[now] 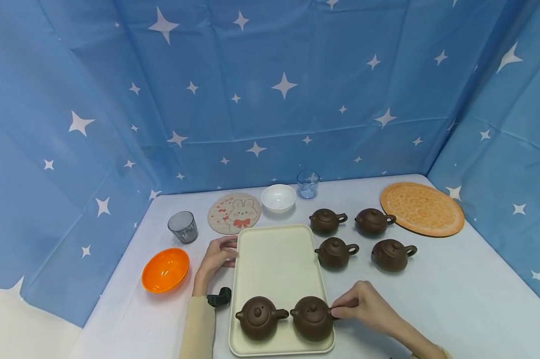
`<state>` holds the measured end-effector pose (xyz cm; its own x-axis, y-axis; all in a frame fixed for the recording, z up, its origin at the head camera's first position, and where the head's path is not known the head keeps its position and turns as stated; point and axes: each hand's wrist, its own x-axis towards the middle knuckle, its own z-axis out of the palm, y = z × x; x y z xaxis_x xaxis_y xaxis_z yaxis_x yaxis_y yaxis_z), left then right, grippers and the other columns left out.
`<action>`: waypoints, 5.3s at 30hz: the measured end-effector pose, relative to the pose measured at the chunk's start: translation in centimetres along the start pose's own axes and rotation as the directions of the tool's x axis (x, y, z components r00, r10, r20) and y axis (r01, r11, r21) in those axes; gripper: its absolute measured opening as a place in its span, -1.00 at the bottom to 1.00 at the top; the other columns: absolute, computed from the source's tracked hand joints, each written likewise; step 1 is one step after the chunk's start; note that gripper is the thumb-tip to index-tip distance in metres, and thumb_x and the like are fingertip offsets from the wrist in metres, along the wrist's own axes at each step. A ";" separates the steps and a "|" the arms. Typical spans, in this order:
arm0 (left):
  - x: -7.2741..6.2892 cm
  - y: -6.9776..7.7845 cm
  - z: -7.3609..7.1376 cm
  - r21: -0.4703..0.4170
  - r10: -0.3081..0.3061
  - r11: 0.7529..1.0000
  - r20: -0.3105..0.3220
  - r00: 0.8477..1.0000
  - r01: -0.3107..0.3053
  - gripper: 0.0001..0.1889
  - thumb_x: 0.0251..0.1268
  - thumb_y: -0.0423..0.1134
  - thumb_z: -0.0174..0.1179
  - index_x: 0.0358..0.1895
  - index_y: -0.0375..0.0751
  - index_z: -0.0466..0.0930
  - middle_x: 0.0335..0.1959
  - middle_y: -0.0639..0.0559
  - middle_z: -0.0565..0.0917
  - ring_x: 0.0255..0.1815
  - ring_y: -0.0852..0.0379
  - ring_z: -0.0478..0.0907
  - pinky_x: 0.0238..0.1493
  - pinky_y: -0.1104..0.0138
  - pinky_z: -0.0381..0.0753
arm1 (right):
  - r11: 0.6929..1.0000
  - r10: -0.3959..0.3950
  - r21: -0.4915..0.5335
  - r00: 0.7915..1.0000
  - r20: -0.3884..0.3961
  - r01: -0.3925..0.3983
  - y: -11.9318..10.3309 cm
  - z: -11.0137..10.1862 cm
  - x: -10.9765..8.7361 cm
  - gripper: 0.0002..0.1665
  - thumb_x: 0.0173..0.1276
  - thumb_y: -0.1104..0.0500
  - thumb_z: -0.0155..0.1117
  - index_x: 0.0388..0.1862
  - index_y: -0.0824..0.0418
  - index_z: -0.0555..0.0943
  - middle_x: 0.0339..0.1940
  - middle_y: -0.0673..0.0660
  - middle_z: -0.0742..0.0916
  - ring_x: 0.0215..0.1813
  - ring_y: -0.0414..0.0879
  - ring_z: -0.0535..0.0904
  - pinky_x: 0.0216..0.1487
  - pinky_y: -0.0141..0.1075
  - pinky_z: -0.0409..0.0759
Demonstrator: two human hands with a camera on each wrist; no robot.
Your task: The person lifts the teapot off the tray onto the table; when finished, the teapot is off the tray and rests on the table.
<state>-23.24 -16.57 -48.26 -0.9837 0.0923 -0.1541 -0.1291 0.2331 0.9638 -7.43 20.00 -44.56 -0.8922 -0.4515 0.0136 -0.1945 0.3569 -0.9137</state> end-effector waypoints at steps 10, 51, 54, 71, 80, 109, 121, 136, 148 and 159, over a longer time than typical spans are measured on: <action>0.0 0.0 -0.2 0.008 0.008 1.000 -0.001 1.000 -0.008 -0.47 0.04 -0.57 0.17 0.20 -0.37 0.49 -0.14 -0.24 0.58 -0.43 0.11 0.63 -0.47 0.22 0.75 | 0.999 -0.013 0.036 0.999 0.032 0.011 -0.7 -3.6 -0.7 -0.77 0.21 0.20 0.36 -0.28 0.37 0.75 -0.36 0.09 0.79 -0.26 -0.23 0.71 -0.30 -0.39 0.69; 0.0 -0.1 -0.1 0.018 0.015 1.000 0.003 1.000 -0.015 -0.47 0.04 -0.57 0.18 0.20 -0.39 0.49 -0.15 -0.26 0.58 -0.41 0.09 0.64 -0.46 0.19 0.75 | 0.995 0.001 -0.102 0.999 0.053 0.005 7.5 -17.5 -9.0 -0.74 0.33 0.44 0.13 -0.12 0.34 0.73 -0.19 -0.09 0.78 -0.14 -0.33 0.68 -0.28 -0.46 0.68; 0.1 -0.2 -0.1 0.012 0.008 1.000 0.003 1.000 -0.008 -0.47 0.04 -0.57 0.18 0.19 -0.37 0.50 -0.15 -0.25 0.58 -0.41 0.09 0.64 -0.46 0.19 0.75 | 0.994 0.001 -0.107 0.999 0.050 0.005 7.7 -17.5 -9.0 -0.74 0.32 0.43 0.14 -0.13 0.33 0.73 -0.19 -0.09 0.78 -0.14 -0.34 0.67 -0.28 -0.47 0.67; 0.1 -0.2 0.0 0.000 0.007 1.000 0.015 1.000 -0.007 -0.47 0.04 -0.58 0.17 0.19 -0.40 0.48 -0.15 -0.25 0.58 -0.41 0.10 0.63 -0.47 0.21 0.75 | 0.972 0.137 -0.196 0.990 0.031 -0.129 7.2 -17.4 -8.5 -0.75 0.32 0.29 0.23 -0.13 0.44 0.69 -0.24 -0.03 0.79 -0.21 -0.35 0.68 -0.31 -0.44 0.69; 0.0 -0.2 0.0 0.008 0.008 1.000 0.006 1.000 -0.008 -0.47 0.05 -0.58 0.17 0.19 -0.38 0.49 -0.15 -0.25 0.58 -0.41 0.09 0.63 -0.48 0.22 0.75 | 0.874 0.159 -0.393 0.932 -0.327 -0.287 3.7 -14.5 -6.5 -0.58 0.20 0.05 0.40 -0.10 0.36 0.71 -0.25 0.12 0.79 -0.29 -0.34 0.69 -0.31 -0.42 0.70; -0.3 0.2 -0.1 -0.011 0.019 1.000 0.030 0.999 -0.019 -0.46 0.04 -0.59 0.19 0.21 -0.44 0.46 -0.12 -0.32 0.57 -0.39 0.09 0.64 -0.46 0.21 0.75 | 0.981 -0.190 -0.023 0.978 0.081 0.192 -2.6 3.6 4.5 -0.58 0.20 0.06 0.40 -0.13 0.39 0.71 -0.14 0.20 0.77 -0.07 -0.18 0.70 -0.09 -0.40 0.69; -0.1 -0.1 -0.2 -0.004 0.018 1.000 0.022 1.000 -0.018 -0.44 0.03 -0.59 0.20 0.21 -0.44 0.45 -0.10 -0.32 0.56 -0.38 0.09 0.65 -0.45 0.19 0.76 | 0.964 -0.265 0.040 0.958 0.107 0.263 -3.7 7.0 5.7 -0.67 0.19 0.18 0.41 -0.16 0.41 0.71 -0.19 0.21 0.77 -0.17 -0.17 0.72 -0.14 -0.44 0.69; -2.2 2.9 -0.2 -0.011 0.021 1.000 0.077 0.997 -0.020 -0.44 0.06 -0.60 0.14 0.24 -0.57 0.37 -0.05 -0.46 0.51 -0.34 0.06 0.66 -0.41 0.21 0.76 | 0.992 -0.126 -0.013 0.989 0.076 0.128 -3.0 8.0 6.2 -0.82 0.10 0.27 0.46 -0.30 0.34 0.76 -0.34 0.10 0.79 -0.34 -0.35 0.69 -0.33 -0.55 0.66; -1.1 1.8 -0.2 -0.022 0.015 1.000 0.066 0.998 -0.014 -0.43 0.04 -0.60 0.15 0.24 -0.55 0.38 -0.06 -0.43 0.51 -0.36 0.07 0.66 -0.43 0.20 0.76 | 0.994 -0.104 -0.035 0.993 0.049 0.106 -2.8 8.1 6.3 -0.86 0.13 0.22 0.44 -0.36 0.29 0.77 -0.39 0.08 0.79 -0.38 -0.37 0.68 -0.33 -0.56 0.65; -0.4 0.6 -0.2 -0.011 0.013 1.000 0.043 0.999 -0.013 -0.44 0.03 -0.60 0.17 0.22 -0.51 0.42 -0.09 -0.38 0.54 -0.39 0.09 0.64 -0.47 0.21 0.75 | 0.982 -0.160 -0.097 0.987 0.018 0.161 -2.9 8.2 6.3 -0.91 0.13 0.25 0.44 -0.39 0.26 0.79 -0.41 0.05 0.79 -0.38 -0.39 0.65 -0.37 -0.57 0.61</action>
<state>-22.89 -16.65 -47.61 -0.9791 0.1368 -0.1506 -0.1180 0.2213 0.9680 -9.10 9.38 -45.14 -0.8419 -0.5177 0.1523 -0.3746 0.3573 -0.8556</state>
